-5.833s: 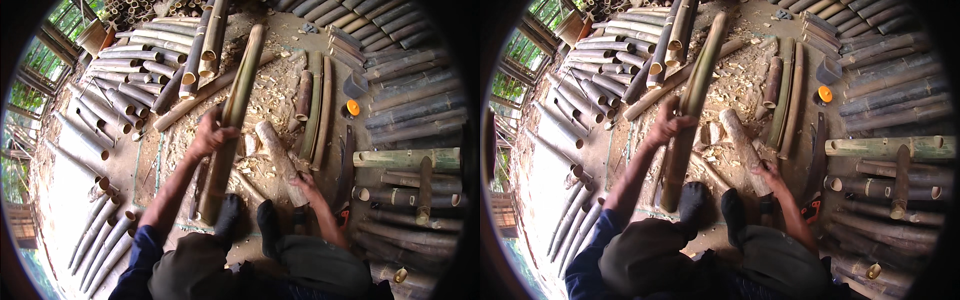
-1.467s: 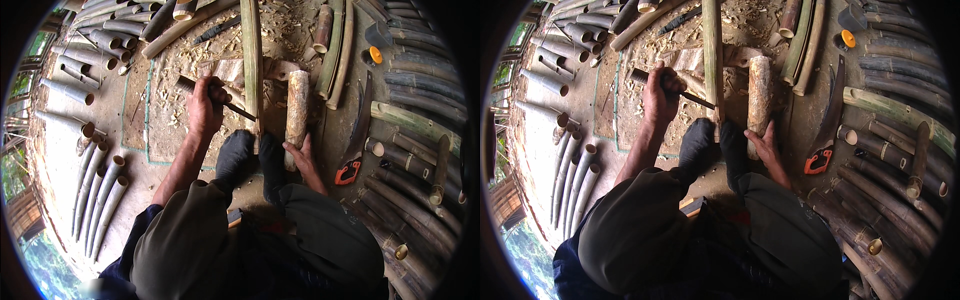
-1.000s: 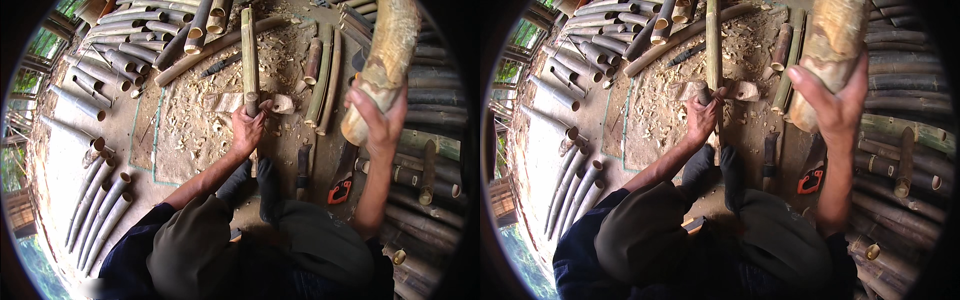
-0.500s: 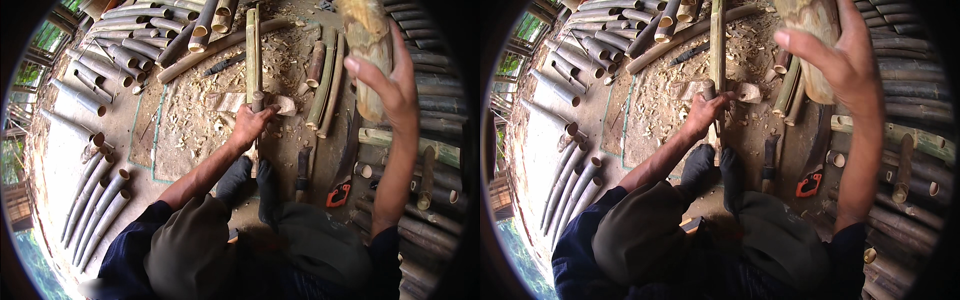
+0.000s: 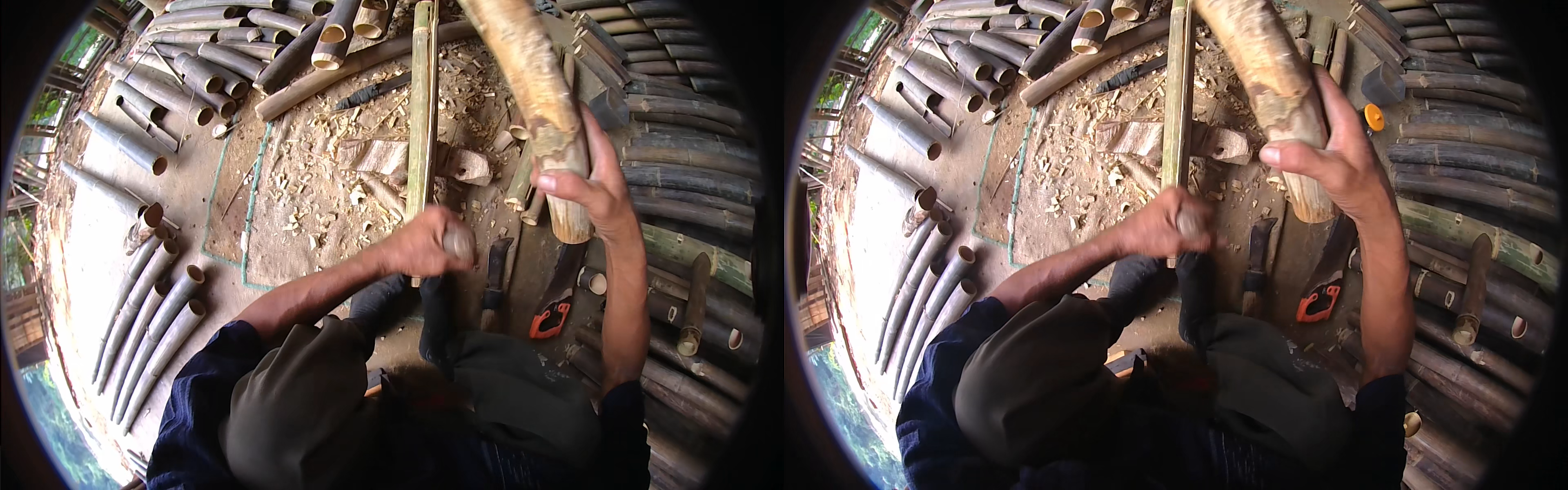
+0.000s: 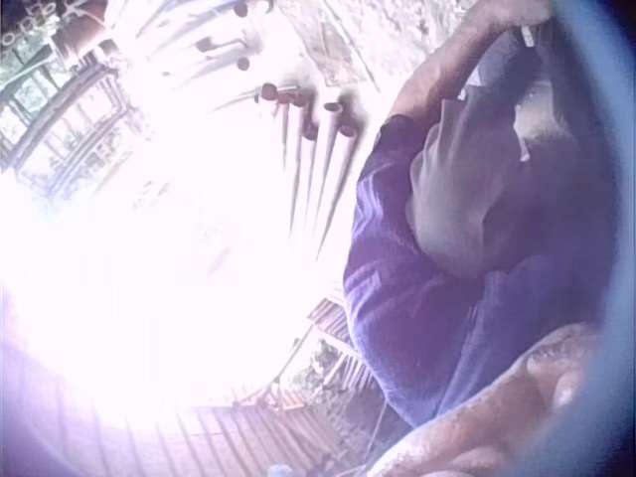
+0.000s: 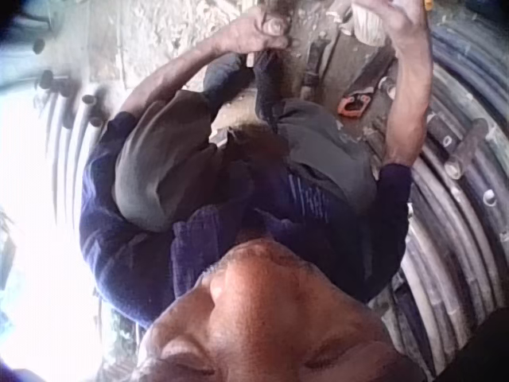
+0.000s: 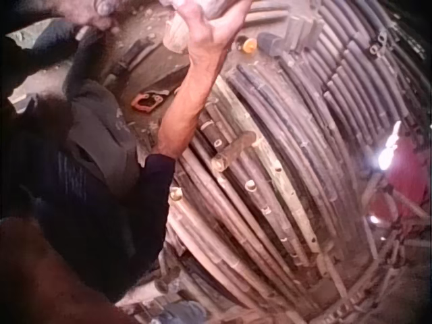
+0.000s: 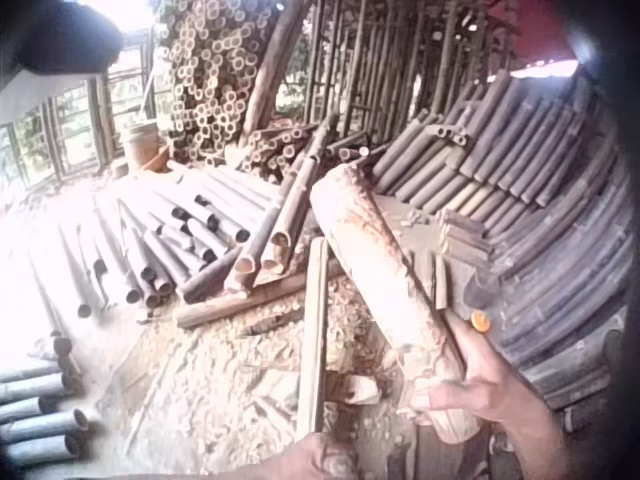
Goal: The person uses a wooden mallet to strike a chisel, splitting a long bamboo pole into thin strips. The person holds the bamboo pole steady with their left hand and repeatedly strikes the chisel with the mallet in their right hand.
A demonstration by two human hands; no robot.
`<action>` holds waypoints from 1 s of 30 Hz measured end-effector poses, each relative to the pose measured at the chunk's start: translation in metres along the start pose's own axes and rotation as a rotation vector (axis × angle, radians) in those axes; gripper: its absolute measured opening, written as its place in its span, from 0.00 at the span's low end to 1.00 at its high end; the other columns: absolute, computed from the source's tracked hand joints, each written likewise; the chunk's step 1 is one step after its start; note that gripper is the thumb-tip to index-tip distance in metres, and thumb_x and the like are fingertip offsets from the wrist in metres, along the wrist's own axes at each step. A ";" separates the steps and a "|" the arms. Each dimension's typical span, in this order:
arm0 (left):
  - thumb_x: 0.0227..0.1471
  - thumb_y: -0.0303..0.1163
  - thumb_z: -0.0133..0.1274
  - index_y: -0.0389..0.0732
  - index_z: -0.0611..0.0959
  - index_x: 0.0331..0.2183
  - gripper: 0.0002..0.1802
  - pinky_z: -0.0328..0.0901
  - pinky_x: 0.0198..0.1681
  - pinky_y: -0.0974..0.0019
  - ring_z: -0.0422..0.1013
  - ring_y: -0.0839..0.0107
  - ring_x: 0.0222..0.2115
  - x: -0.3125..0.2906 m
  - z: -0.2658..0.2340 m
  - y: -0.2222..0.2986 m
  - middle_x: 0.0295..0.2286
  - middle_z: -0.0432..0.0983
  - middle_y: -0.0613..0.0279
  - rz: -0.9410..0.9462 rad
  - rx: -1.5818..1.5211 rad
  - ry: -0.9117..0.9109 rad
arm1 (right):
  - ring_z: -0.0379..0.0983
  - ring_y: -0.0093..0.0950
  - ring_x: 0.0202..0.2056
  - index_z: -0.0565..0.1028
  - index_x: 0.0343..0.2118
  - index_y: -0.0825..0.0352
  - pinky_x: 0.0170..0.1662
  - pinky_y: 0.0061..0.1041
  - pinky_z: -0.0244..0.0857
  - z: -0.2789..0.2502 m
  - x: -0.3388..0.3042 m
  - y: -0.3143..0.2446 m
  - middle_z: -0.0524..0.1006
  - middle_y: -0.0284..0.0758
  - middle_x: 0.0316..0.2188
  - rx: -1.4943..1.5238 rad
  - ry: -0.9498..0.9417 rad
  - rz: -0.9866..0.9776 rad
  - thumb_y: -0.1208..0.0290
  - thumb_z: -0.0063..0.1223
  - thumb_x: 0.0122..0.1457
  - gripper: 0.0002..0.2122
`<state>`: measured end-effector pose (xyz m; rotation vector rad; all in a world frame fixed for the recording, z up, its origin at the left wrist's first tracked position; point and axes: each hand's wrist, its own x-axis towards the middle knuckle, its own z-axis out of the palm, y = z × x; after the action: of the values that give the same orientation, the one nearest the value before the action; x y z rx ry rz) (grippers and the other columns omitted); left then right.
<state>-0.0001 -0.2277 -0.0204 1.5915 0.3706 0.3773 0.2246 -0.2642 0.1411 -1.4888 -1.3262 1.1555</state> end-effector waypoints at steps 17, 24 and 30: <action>0.56 0.41 0.62 0.39 0.89 0.34 0.15 0.63 0.26 0.72 0.70 0.81 0.21 0.024 0.004 -0.010 0.19 0.77 0.67 -0.240 -0.342 0.292 | 0.75 0.21 0.33 0.61 0.62 0.74 0.31 0.20 0.73 0.007 -0.015 0.016 0.76 0.37 0.41 0.044 0.089 0.203 0.67 0.69 0.49 0.38; 0.53 0.40 0.65 0.36 0.87 0.26 0.15 0.64 0.26 0.70 0.69 0.80 0.20 0.030 0.007 -0.020 0.18 0.75 0.68 -0.223 -0.359 0.307 | 0.75 0.20 0.33 0.61 0.62 0.73 0.32 0.20 0.73 0.007 -0.016 0.023 0.76 0.36 0.40 0.059 0.065 0.210 0.67 0.69 0.49 0.38; 0.55 0.38 0.63 0.36 0.89 0.33 0.13 0.66 0.28 0.71 0.71 0.80 0.22 0.025 0.004 -0.016 0.21 0.78 0.66 -0.214 -0.268 0.274 | 0.75 0.22 0.32 0.62 0.61 0.74 0.33 0.20 0.74 0.002 -0.016 0.014 0.76 0.38 0.40 -0.009 0.077 0.191 0.65 0.68 0.48 0.38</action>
<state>0.0241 -0.2192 -0.0362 1.2267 0.6661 0.4606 0.2258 -0.2822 0.1291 -1.6782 -1.1579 1.1998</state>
